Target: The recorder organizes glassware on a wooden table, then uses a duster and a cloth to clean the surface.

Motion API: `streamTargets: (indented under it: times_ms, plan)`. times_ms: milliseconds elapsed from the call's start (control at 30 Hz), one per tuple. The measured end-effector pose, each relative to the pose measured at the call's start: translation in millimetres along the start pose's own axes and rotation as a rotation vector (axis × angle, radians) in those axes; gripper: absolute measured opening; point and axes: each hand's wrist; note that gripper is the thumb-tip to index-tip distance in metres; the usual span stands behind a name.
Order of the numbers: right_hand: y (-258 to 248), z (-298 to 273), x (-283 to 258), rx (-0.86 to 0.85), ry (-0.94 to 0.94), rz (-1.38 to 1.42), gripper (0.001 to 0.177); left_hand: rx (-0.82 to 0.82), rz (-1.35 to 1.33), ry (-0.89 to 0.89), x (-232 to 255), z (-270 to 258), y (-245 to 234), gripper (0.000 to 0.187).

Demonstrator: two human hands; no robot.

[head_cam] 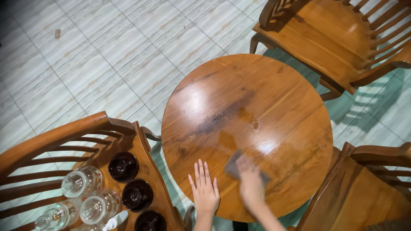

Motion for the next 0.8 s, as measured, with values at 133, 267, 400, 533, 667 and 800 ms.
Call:
streamTargets:
  times_ms: [133, 267, 400, 533, 667, 800]
  plan:
    - [-16.7, 38.4, 56.9, 0.157, 0.348, -0.054, 0.070, 0.015, -0.004, 0.007, 2.7, 2.2, -6.1, 0.068]
    - [-0.5, 58.2, 50.0, 0.350, 0.298, -0.128, 0.068, -0.001, -0.002, -0.005, 3.5, 3.1, -7.2, 0.068]
    - [7.5, 43.2, -28.0, 0.049, -0.017, -0.004, 0.062, -0.007, -0.007, -0.006, 1.4, 1.1, -2.8, 0.070]
    - [13.0, 32.4, -21.8, -0.110, -0.233, 0.037, 0.068, 0.006, -0.029, -0.004, 0.0, 1.1, -1.2, 0.072]
    - [-5.8, 81.2, 17.3, 0.022, 0.037, -0.060, 0.060, -0.027, -0.003, -0.022, 0.8, -1.0, -4.9, 0.070]
    - [-6.2, 119.6, 14.5, 0.261, 0.152, -0.136, 0.067, -0.023, 0.029, -0.006, 1.8, 2.7, -6.5, 0.069]
Point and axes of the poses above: each hand's wrist, its own z-axis towards the middle knuckle, its own y-axis out of the palm, x = y × z, and after that the axes turned 1 degree about x, right-handed
